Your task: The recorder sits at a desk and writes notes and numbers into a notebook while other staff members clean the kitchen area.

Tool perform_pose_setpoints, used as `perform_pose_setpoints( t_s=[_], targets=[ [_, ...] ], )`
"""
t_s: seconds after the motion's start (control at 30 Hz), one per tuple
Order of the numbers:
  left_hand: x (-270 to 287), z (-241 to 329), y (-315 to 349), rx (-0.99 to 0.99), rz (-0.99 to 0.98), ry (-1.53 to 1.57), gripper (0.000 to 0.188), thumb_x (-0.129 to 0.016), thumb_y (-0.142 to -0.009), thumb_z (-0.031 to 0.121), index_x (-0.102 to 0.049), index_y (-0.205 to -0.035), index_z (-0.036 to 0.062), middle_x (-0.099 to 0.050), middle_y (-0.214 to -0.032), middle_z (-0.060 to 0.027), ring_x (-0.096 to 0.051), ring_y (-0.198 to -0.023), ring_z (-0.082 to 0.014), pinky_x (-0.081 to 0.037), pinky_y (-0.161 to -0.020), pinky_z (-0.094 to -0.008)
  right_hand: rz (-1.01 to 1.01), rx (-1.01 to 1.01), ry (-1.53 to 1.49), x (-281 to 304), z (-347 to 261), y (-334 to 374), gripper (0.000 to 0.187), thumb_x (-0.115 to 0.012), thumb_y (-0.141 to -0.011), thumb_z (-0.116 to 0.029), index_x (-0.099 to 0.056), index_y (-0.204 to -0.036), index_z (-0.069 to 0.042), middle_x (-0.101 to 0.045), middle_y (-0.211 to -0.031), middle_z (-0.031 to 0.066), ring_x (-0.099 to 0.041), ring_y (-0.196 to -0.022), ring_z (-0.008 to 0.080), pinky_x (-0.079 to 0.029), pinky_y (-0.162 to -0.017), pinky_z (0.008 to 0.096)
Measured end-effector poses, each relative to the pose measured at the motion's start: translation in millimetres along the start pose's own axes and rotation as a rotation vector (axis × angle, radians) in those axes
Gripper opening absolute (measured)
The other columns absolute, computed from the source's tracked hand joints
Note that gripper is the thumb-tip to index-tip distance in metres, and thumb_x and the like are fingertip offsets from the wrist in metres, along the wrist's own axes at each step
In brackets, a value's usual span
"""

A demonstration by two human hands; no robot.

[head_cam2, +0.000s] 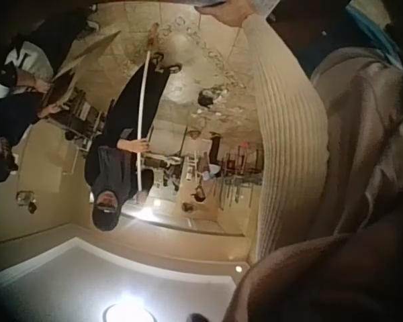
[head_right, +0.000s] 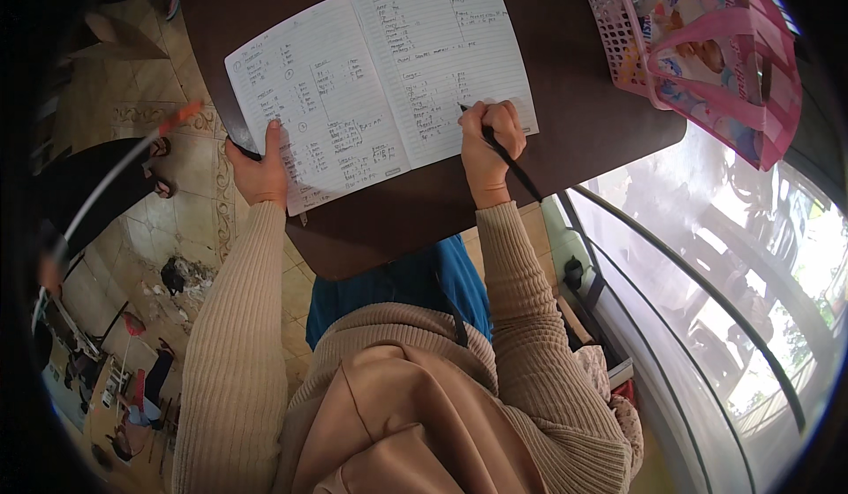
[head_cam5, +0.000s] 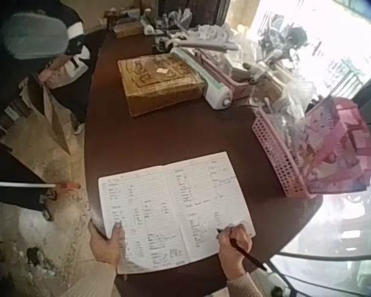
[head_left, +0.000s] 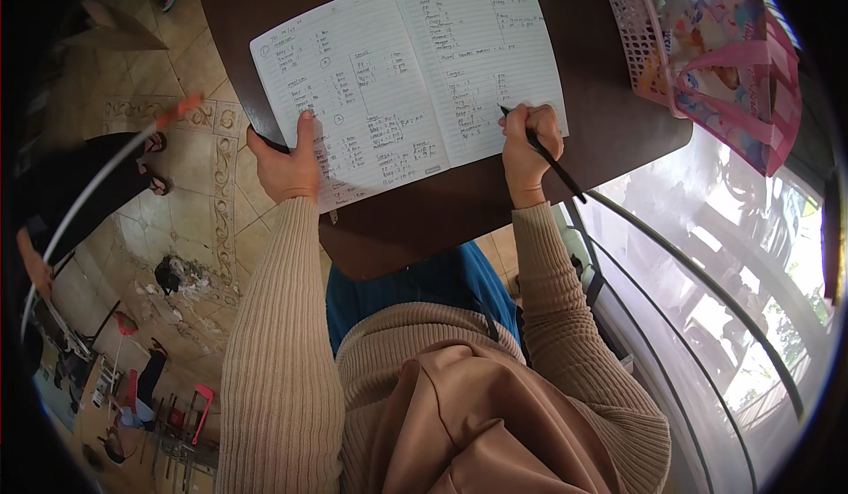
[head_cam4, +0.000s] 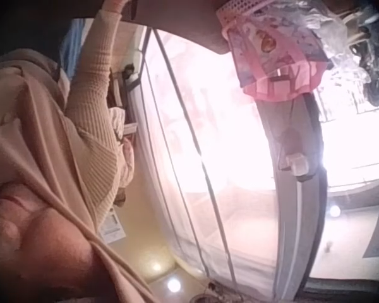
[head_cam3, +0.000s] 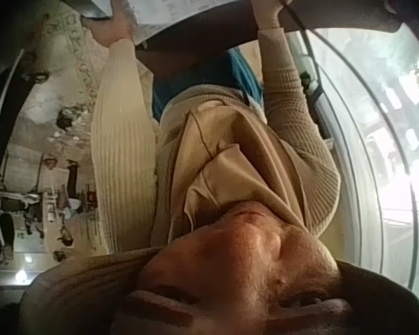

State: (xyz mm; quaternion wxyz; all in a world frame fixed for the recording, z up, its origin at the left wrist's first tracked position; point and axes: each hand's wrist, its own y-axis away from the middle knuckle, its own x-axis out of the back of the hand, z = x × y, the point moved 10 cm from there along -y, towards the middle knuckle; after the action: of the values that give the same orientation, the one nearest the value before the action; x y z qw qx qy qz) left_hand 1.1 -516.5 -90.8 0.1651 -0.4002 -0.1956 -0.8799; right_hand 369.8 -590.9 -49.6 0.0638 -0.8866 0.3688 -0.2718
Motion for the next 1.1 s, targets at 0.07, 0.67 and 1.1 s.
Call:
perform_pose_setpoints(
  t_s=[0.07, 0.67, 1.1],
  targets=[
    [2.1, -3.3, -0.1, 0.006, 0.038, -0.025, 0.086, -0.066, -0.068, 0.052, -0.031, -0.129, 0.0021, -0.058, -0.109, -0.0182, -0.057, -0.101, -0.0325, -0.044, -0.084, -0.0375, 0.008, -0.106, -0.114, 2.5, 6.0, -0.1, 0.03, -0.062, -0.069, 0.007, -0.037, -0.055, -0.005, -0.05, -0.057, 0.0046, -0.051, -0.046, 0.0149, -0.042, -0.044, 0.0262],
    [2.4, 3.9, 0.2, -0.041, 0.035, 0.009, 0.084, -0.067, -0.069, 0.051, -0.033, -0.128, 0.0025, -0.056, -0.112, -0.0173, -0.056, -0.103, -0.0314, -0.043, -0.087, -0.0366, -0.019, 0.092, 0.077, 3.3, -3.5, -5.9, 0.028, -0.064, -0.068, 0.005, -0.039, -0.057, -0.004, -0.05, -0.059, 0.0071, -0.05, -0.048, 0.017, -0.041, -0.046, 0.0275],
    [0.7, -2.4, -1.0, 0.007, 0.018, -0.034, 0.087, -0.066, -0.069, 0.053, -0.031, -0.129, 0.0002, -0.057, -0.111, -0.0183, -0.056, -0.102, -0.0321, -0.044, -0.085, -0.0367, 0.028, 0.091, 0.112, 6.5, -1.9, -4.5, 0.029, -0.063, -0.07, 0.003, -0.039, -0.057, -0.004, -0.049, -0.059, 0.0062, -0.046, -0.046, 0.0167, -0.039, -0.045, 0.0286]
  ],
)
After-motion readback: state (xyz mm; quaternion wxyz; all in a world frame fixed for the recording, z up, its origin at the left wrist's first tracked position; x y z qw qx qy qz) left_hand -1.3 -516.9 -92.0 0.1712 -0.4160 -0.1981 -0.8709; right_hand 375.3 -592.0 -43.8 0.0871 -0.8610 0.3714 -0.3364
